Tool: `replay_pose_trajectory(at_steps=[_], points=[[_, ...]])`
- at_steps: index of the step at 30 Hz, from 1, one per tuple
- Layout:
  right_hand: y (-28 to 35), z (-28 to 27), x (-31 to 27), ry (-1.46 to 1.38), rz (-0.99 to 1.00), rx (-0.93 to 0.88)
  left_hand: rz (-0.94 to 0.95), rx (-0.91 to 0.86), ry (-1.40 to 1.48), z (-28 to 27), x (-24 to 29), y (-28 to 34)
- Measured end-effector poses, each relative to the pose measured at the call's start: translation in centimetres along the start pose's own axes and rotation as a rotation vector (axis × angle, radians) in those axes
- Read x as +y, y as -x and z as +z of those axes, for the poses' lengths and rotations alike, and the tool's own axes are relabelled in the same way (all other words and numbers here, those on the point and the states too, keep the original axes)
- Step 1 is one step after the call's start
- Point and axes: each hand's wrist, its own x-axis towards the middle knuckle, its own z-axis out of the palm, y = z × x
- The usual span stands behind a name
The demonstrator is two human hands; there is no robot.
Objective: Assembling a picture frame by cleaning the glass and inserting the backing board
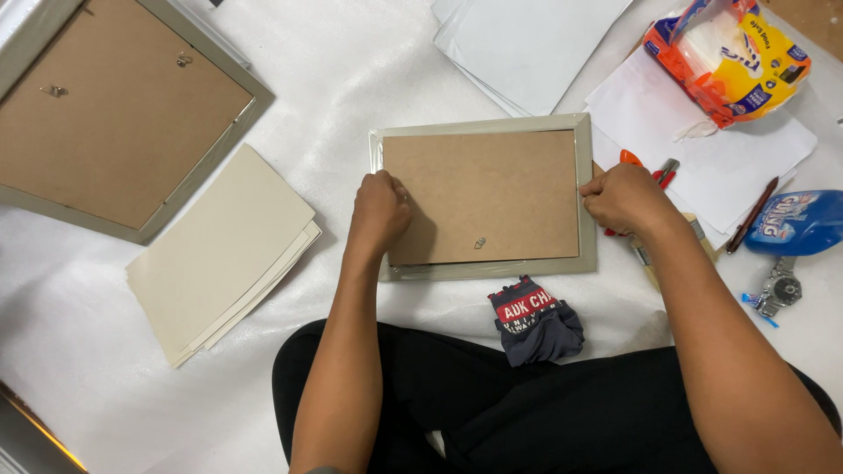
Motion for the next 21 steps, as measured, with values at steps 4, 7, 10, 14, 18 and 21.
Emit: replay_pose_trajectory(at_steps=[4, 7, 10, 14, 18, 21], points=[[0.2, -0.2, 0.0, 0.0, 0.025, 0.003, -0.032, 0.076, 0.359, -1.6, 0.9, 0.4], [-0.8, 0.1, 0.6, 0.016, 0.025, 0.002, -0.054, 0.136, 0.55, -3.0, 2.8, 1.9], [-1.3, 0.2, 1.0, 0.028, 0.03, -0.004, -0.101, 0.054, 0.59, -3.2, 2.9, 2.1], [3.1, -2.9, -3.5, 0.037, 0.049, -0.012, -0.062, 0.081, 0.762, -3.6, 1.3, 1.2], [5.5, -3.8, -5.9, -0.229, 0.093, -0.03, -0.045, 0.037, 0.832, -4.7, 0.9, 1.6], [4.9, -3.0, -5.7, -0.375, 0.103, -0.114, -0.018, 0.006, 0.862, -5.0, 0.8, 1.5]])
